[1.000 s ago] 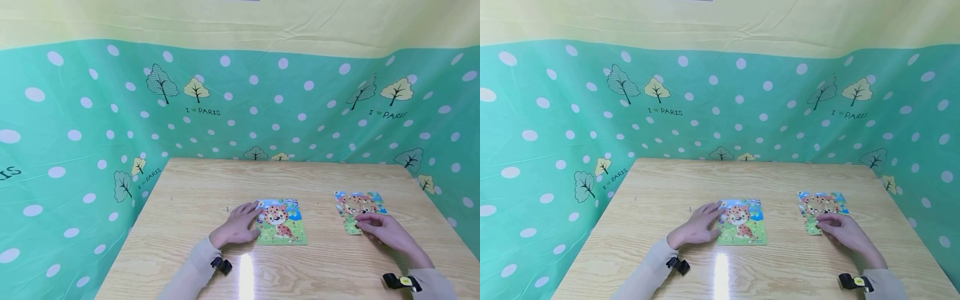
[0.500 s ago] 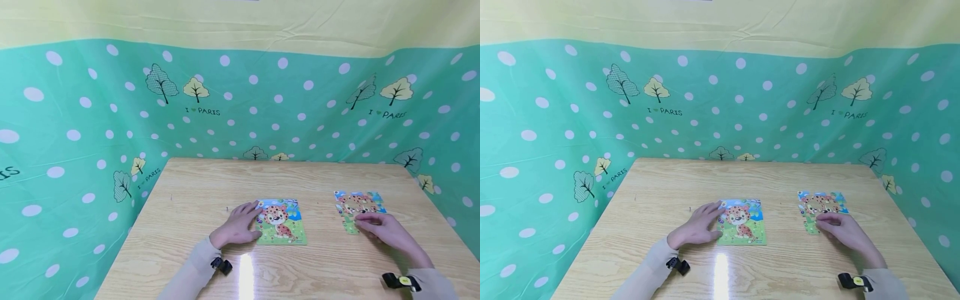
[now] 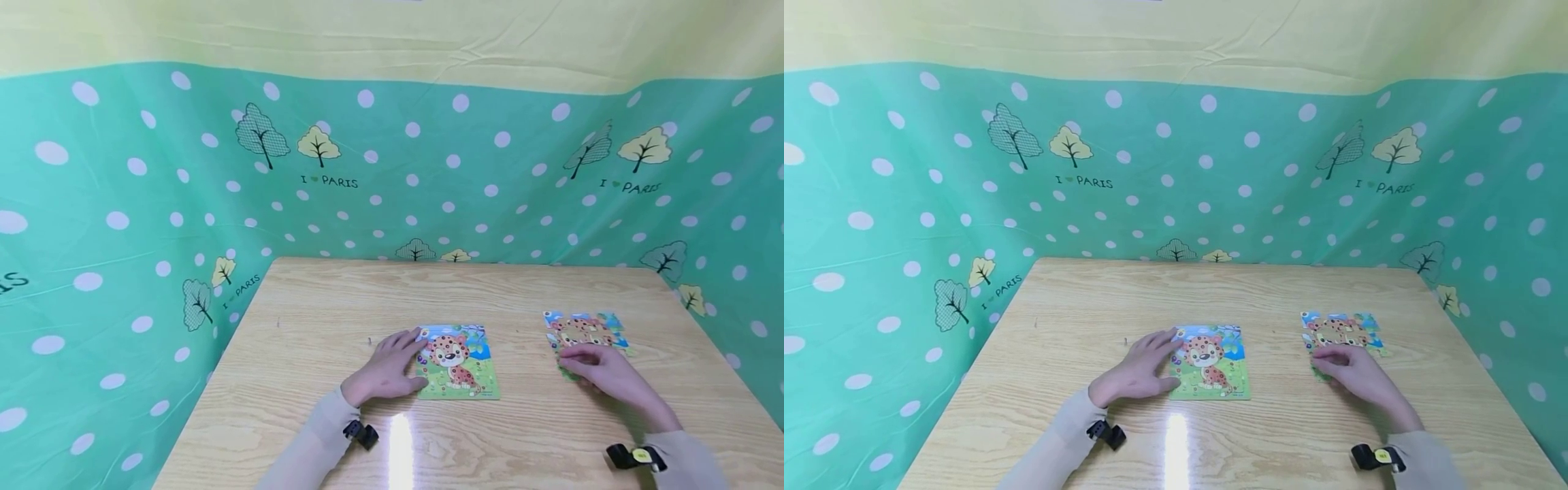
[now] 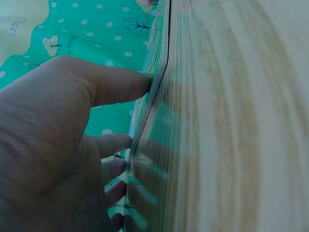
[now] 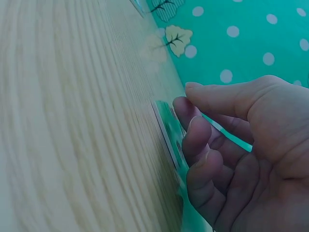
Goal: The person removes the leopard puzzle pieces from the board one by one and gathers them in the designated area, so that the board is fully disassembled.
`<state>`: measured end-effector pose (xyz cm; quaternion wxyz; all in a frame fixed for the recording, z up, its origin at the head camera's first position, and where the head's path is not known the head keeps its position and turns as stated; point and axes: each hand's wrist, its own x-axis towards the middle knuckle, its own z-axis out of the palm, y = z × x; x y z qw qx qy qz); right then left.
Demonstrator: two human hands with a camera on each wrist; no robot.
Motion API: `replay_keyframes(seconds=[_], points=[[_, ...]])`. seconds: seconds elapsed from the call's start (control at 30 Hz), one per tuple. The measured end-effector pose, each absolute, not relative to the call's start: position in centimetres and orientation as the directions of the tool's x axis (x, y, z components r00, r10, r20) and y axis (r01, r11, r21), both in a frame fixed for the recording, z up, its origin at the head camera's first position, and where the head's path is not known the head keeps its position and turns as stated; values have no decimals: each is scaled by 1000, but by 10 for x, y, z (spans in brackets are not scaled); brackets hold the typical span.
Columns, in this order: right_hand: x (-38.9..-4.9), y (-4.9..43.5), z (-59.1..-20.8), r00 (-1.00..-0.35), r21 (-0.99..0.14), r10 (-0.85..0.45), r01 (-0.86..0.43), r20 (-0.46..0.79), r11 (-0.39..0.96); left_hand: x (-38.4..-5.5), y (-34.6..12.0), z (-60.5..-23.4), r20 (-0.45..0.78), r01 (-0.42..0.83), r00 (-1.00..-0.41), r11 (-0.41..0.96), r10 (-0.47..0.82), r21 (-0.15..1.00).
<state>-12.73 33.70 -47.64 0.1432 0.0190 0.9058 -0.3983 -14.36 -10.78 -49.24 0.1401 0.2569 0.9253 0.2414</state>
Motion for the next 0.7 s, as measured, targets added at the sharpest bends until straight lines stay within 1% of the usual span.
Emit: replay_keyframes(seconds=[0.23,0.7], points=[[-132,320,-477,-960,-739,-124,107,-251,666,-144,-108,-494,-127,409,-831,750,542,520],[-139,282,-480,-947,-783,-257,-10,-192,622,-145,-109,-495,-115,418,-829,744,547,521]])
